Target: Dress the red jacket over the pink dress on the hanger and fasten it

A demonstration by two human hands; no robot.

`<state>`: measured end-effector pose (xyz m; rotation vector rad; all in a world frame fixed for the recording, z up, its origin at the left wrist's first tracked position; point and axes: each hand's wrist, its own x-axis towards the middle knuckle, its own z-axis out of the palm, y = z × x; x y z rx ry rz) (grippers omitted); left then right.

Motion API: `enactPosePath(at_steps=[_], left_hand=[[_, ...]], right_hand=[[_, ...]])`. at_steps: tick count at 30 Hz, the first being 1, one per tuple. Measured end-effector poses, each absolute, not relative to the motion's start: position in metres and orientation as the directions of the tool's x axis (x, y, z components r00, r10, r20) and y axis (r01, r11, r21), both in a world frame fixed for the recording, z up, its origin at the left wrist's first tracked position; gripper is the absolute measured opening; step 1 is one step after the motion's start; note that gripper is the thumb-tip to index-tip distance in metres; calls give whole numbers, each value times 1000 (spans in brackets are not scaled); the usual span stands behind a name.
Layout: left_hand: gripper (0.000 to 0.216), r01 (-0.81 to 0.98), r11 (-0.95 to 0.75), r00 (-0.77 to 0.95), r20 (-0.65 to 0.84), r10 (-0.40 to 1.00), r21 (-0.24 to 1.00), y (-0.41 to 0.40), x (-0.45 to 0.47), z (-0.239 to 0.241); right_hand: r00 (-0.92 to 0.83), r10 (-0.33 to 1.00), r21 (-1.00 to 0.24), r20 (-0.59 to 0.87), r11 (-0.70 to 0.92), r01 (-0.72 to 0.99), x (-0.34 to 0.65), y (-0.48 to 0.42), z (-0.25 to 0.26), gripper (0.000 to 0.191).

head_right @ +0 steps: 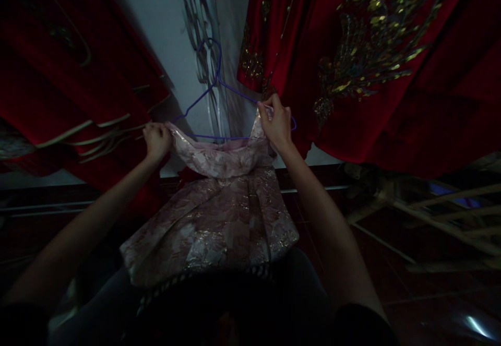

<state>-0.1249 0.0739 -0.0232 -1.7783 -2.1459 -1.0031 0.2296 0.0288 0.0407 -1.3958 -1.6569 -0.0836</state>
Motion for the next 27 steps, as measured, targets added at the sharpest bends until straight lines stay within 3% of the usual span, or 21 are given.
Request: enactPosePath(at_steps=[2, 6, 13, 20, 27], left_hand=[[42, 908, 100, -313, 501, 807, 407, 80, -151, -32], [38, 908, 26, -258, 507, 822, 419, 85, -168, -46], [36, 849, -65, -273, 541, 796, 524, 88, -166, -52], [36, 855, -92, -245, 555, 795, 510, 78, -171, -53], [33, 867, -175, -139, 563, 815, 467, 97, -168, -23]], right_hand=[[71, 703, -463, 708, 385, 799, 232, 34, 38, 48], [54, 608, -426, 792, 487, 763, 233, 42, 29, 51], [59, 587, -396, 807, 465, 792, 232, 41, 28, 51], [58, 602, -402, 796, 454, 795, 228, 40, 27, 51], [41, 615, -389, 787, 443, 808, 227, 38, 29, 51]])
